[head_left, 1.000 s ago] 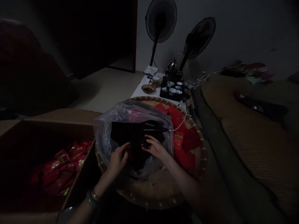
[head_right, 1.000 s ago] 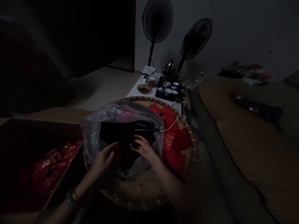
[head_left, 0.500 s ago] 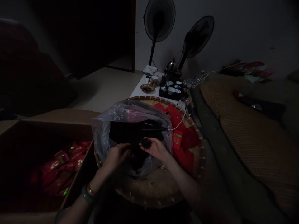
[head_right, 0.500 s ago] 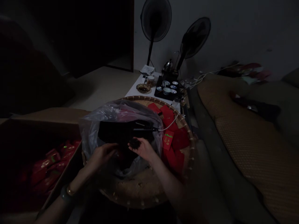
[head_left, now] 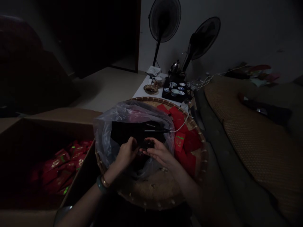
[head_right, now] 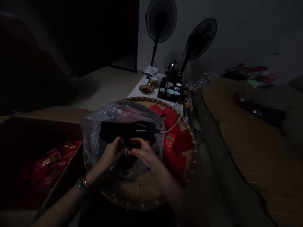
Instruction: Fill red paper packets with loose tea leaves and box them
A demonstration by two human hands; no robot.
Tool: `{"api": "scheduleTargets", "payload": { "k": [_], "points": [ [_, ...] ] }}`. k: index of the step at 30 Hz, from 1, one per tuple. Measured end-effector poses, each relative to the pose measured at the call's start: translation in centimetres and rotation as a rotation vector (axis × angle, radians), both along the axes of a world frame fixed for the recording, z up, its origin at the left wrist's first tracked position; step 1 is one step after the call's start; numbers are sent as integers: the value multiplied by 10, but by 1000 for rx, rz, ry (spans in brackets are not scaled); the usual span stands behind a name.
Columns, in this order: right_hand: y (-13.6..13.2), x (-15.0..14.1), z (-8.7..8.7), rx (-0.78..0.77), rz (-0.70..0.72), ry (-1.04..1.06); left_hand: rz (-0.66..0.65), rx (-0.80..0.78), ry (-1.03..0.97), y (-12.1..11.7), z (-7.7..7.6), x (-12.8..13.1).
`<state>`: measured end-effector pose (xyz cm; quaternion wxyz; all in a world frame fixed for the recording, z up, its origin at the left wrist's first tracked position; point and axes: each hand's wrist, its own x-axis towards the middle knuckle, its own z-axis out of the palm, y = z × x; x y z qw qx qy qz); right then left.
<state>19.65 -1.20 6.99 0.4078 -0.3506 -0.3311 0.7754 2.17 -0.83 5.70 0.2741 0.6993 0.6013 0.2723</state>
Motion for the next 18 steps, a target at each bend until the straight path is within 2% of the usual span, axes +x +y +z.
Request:
{"api": "scheduleTargets", "payload": {
  "k": [4,9,12,18],
  "points": [
    [2,-9,-10,119,31,-200,-28,7,-41,-1,-1,0],
    [11,-4,-24,417,-2,-551,-99,105,-115,-1,-7,-5],
    [12,0,-23,508,51,-651,-130,161,-75,-1,-10,-7],
    [11,0,-12,551,158,-720,-145,94,58,-2,-6,-8]
  ]
}}
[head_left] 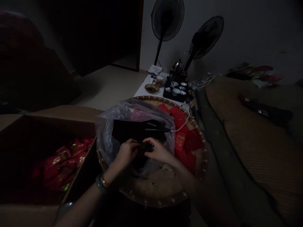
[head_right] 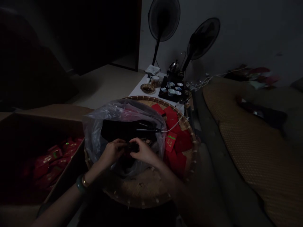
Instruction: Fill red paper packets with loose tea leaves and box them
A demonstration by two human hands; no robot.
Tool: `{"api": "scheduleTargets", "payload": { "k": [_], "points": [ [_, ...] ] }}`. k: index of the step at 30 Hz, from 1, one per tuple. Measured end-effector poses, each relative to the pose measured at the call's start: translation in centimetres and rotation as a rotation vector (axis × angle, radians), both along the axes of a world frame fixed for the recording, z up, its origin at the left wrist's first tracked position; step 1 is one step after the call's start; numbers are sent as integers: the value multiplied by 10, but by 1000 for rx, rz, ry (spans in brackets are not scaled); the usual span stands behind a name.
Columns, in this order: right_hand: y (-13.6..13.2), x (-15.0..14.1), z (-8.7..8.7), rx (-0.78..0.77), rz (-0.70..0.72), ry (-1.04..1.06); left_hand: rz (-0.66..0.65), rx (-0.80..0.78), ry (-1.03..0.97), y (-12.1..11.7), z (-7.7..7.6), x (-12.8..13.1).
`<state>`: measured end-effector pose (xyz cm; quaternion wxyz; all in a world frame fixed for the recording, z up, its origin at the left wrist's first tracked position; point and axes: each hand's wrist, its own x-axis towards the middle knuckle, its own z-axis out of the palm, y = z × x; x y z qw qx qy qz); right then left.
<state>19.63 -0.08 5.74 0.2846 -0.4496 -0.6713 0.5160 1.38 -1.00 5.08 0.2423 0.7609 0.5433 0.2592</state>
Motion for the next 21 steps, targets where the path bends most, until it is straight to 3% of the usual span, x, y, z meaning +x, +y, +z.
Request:
{"api": "scheduleTargets", "payload": {
  "k": [6,13,21],
  "points": [
    [1,0,11,93,102,-180,-26,-45,29,0,8,2],
    [0,-3,13,197,8,-253,-13,-73,-71,-4,6,7],
    [-8,-4,20,348,110,-500,-16,-77,-135,-6,3,11]
  ]
}}
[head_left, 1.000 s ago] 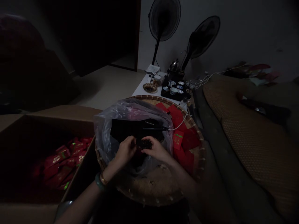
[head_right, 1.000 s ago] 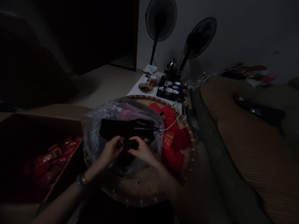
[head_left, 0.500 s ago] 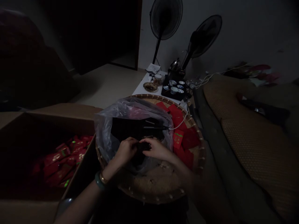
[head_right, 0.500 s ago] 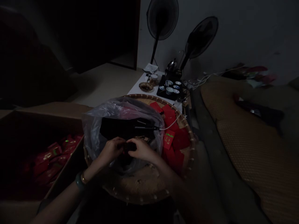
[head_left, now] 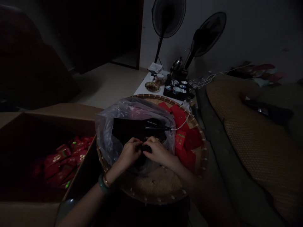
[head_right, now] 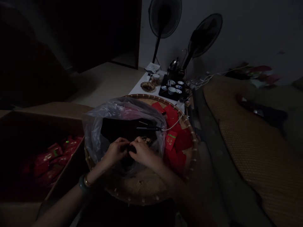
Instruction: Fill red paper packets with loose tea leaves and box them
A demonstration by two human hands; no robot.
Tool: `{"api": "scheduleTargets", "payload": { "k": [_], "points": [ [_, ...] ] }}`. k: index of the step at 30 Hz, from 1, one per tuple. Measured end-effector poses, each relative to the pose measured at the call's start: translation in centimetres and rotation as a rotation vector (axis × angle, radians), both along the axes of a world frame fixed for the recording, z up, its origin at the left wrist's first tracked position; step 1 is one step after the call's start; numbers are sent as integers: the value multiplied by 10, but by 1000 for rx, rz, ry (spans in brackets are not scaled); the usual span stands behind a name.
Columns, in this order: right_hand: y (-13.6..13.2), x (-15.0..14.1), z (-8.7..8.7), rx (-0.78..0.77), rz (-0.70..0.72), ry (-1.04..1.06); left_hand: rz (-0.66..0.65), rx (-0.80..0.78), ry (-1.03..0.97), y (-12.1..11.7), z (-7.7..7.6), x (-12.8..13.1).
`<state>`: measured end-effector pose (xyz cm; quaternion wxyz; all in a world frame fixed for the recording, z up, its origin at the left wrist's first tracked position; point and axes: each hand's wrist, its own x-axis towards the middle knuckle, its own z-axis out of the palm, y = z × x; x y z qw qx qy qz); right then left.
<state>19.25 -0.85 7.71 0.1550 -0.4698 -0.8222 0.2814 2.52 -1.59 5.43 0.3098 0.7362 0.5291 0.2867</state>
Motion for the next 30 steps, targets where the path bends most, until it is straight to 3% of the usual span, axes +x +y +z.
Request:
{"api": "scheduleTargets", "payload": {
  "k": [7,11,16,22,30],
  "points": [
    [0,-8,-1,33,-47,-81,74,33,-56,-2,-8,3],
    [1,-4,2,-36,69,-53,153,32,-119,-2,-15,1],
    [1,0,14,-57,230,-116,154,13,-247,-4,-22,3],
    [6,-7,7,-28,59,-129,109,25,-310,-8,-20,4],
    [3,-3,12,-28,156,-139,121,-19,-309,-8,-19,0]
  ]
}}
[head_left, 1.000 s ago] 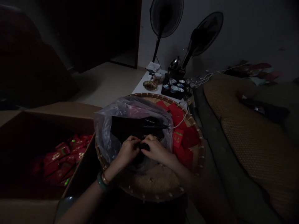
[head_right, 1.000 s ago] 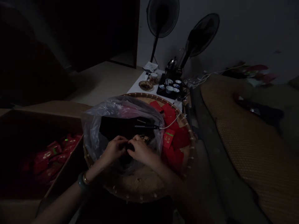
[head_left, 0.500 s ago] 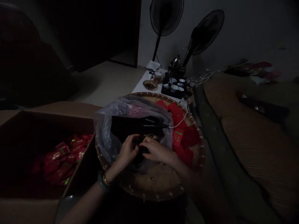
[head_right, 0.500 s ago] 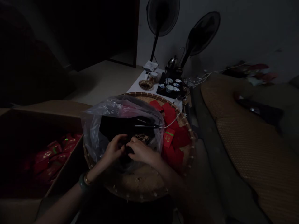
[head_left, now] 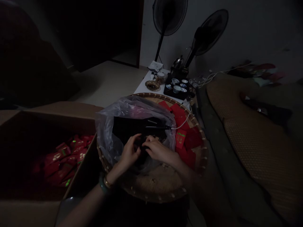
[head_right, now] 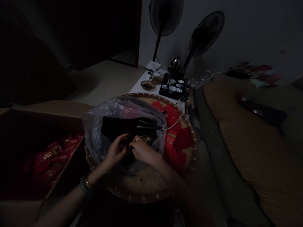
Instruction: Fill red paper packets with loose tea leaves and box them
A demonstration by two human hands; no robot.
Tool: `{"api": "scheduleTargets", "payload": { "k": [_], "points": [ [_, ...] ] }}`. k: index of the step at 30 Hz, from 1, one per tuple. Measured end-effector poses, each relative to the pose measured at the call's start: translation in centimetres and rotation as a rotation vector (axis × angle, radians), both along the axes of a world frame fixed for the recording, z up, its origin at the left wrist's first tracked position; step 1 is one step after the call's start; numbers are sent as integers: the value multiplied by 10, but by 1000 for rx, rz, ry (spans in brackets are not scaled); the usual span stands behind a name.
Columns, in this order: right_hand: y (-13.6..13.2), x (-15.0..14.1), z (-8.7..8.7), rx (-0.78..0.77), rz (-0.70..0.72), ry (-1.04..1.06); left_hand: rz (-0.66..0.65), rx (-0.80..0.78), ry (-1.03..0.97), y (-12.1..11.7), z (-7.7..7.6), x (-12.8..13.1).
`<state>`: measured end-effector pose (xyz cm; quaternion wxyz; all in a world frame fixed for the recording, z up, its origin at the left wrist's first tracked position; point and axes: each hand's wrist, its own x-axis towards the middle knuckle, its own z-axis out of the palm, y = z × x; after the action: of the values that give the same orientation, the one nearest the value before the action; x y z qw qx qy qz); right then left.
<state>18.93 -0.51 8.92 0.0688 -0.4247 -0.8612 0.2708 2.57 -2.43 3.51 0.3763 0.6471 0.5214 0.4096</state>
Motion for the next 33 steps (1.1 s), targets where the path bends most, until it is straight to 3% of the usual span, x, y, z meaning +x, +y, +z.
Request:
{"api": "scheduleTargets", "payload": {
  "k": [4,10,15,24,33],
  "points": [
    [1,-7,0,7,-10,-105,-39,55,18,-3,-2,3],
    [8,-9,-6,15,-117,-27,-47,78,-9,-5,1,4],
    [2,-8,-4,11,-70,-137,2,31,41,-2,-3,-1],
    [1,-13,-10,12,-157,-97,-146,-19,74,1,-7,-14],
    [-3,-3,-6,-26,15,11,-165,33,157,3,6,-15]
  ]
}}
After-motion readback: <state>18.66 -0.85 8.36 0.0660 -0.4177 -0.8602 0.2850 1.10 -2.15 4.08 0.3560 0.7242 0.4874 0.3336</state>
